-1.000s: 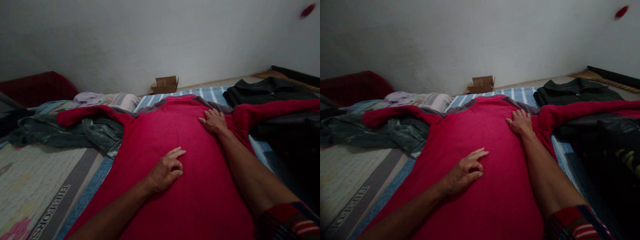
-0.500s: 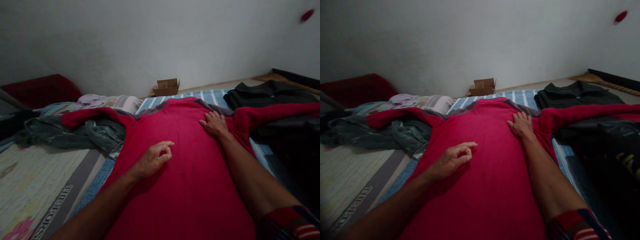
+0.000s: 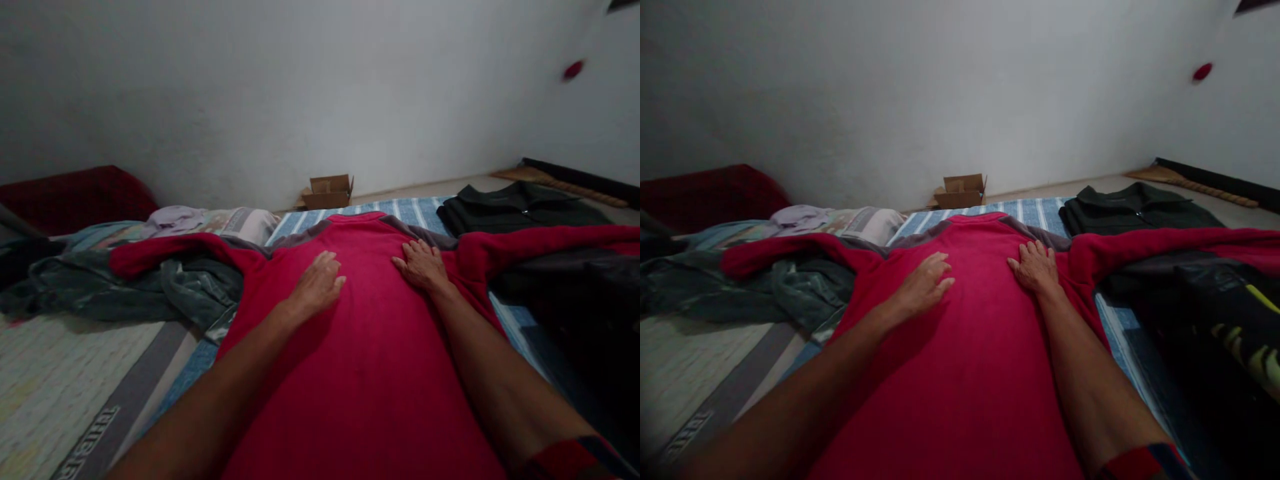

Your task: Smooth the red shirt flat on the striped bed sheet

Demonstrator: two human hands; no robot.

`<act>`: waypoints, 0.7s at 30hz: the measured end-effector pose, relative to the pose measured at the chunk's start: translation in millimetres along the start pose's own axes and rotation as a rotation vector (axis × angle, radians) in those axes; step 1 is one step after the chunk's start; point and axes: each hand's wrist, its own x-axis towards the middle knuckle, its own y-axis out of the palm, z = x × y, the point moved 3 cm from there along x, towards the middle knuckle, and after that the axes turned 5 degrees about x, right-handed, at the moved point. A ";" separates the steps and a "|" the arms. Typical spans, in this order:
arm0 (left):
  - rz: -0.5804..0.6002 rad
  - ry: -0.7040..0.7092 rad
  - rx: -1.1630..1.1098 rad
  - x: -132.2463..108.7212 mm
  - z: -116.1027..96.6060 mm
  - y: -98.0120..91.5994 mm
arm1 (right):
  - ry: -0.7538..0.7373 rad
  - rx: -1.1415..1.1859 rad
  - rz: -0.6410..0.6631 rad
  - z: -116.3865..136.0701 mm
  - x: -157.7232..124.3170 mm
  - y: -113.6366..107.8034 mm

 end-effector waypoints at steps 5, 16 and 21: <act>0.045 -0.003 0.068 54.0 -38.6 26.3 | 0.020 0.026 0.024 3.7 1.1 -2.9; -0.116 -0.103 0.016 162.8 -65.6 70.7 | 0.016 0.082 -0.002 4.3 6.7 -0.5; -0.184 -0.144 0.017 171.1 -67.3 90.1 | 0.005 0.136 -0.044 2.9 7.2 -4.8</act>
